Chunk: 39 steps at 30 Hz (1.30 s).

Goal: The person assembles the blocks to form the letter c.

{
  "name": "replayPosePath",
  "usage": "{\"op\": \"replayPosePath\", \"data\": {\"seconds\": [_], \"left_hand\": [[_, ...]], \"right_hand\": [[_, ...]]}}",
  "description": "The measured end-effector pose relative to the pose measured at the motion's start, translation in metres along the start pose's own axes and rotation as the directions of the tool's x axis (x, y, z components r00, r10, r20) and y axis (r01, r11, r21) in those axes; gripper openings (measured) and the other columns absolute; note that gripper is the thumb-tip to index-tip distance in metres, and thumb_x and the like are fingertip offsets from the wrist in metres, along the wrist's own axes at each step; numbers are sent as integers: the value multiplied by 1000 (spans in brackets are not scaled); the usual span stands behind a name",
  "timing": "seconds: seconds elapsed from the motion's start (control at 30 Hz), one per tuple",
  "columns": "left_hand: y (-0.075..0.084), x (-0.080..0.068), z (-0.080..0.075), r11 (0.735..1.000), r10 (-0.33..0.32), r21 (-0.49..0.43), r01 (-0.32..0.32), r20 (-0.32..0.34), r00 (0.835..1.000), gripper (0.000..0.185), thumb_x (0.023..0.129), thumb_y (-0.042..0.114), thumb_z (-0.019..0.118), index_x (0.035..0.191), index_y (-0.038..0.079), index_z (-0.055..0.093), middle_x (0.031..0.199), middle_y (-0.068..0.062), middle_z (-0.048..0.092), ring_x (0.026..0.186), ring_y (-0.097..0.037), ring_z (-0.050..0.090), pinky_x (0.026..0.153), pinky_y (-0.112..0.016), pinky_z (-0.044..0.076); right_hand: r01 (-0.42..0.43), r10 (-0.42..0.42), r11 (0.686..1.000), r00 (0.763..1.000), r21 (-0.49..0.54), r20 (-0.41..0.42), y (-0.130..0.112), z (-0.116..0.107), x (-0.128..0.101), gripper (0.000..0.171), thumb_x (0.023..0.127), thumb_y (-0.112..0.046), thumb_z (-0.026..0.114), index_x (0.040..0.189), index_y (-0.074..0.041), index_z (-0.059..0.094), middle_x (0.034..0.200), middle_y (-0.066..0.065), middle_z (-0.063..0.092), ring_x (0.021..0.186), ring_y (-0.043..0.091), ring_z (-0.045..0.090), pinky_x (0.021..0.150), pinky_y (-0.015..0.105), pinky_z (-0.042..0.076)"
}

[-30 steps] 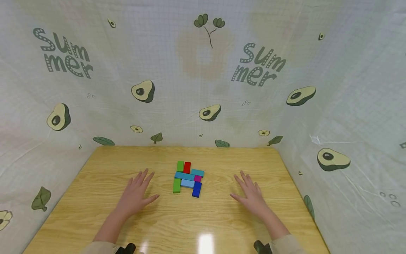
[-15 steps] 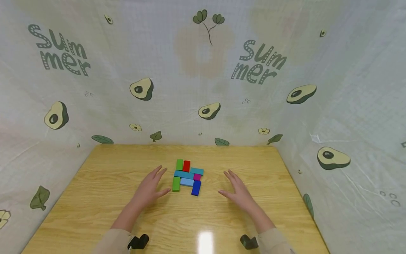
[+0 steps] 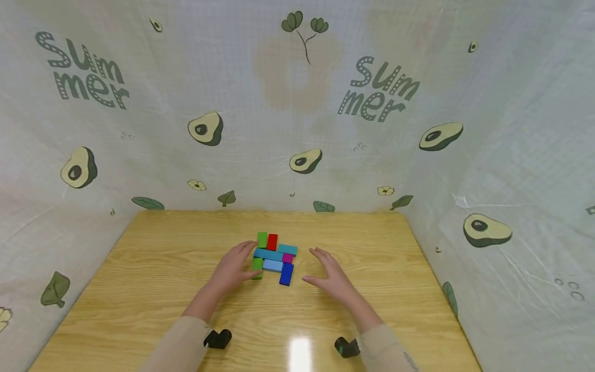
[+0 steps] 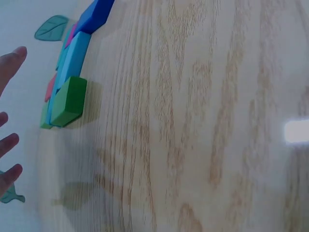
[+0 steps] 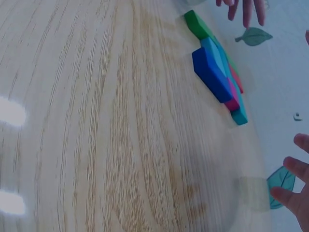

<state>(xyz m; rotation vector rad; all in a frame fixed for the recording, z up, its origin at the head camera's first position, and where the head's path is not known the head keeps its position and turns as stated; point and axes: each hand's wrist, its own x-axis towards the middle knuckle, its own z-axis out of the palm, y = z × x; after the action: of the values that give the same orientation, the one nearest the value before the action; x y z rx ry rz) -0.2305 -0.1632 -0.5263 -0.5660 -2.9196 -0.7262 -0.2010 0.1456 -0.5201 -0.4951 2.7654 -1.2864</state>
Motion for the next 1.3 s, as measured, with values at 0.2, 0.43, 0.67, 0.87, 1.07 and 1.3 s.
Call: {"op": "replayPosePath", "data": {"seconds": [0.2,0.43,0.67,0.87,1.07,1.3], "left_hand": [[-2,14,7,1000,12,2,-12,40,999,80,80,36,81,146,10,44,142,-12,47,130,-32,44,107,-49,37],[-3,33,8,1000,-6,10,5,125,992,75,80,35,82,142,9,49,137,-12,53,127,-32,48,106,-46,38],[-7,49,11,999,14,48,-25,219,976,51,84,31,78,128,13,63,127,-6,61,122,-28,52,105,-45,40],[-8,60,13,994,37,87,-63,275,961,38,86,24,76,122,15,68,123,-3,64,118,-26,55,103,-44,42],[-4,66,12,990,34,119,-76,318,947,33,88,18,74,120,14,69,120,-5,64,115,-28,56,101,-45,44],[-5,72,17,984,25,159,-81,330,944,30,88,17,74,117,15,71,118,-5,64,112,-27,56,99,-44,45]], "right_hand": [[16,-18,999,998,34,53,-5,9,8,80,85,-45,74,150,-16,39,154,9,33,141,37,28,107,63,29],[51,-56,998,992,43,113,-11,17,18,73,86,-34,76,147,-12,43,149,8,41,138,34,34,108,58,31],[5,-10,999,987,32,159,-16,19,23,72,86,-37,75,147,-18,44,150,5,40,140,34,30,108,59,30],[1,-6,1000,983,29,181,-16,21,26,69,87,-36,74,147,-18,44,148,5,42,138,32,35,108,56,33],[0,-6,1000,982,30,190,-14,21,28,69,87,-36,74,146,-17,45,148,7,42,137,32,35,108,56,32],[-14,8,999,979,28,202,-11,24,30,70,87,-39,74,147,-19,44,150,10,40,139,35,32,107,60,31]]}}
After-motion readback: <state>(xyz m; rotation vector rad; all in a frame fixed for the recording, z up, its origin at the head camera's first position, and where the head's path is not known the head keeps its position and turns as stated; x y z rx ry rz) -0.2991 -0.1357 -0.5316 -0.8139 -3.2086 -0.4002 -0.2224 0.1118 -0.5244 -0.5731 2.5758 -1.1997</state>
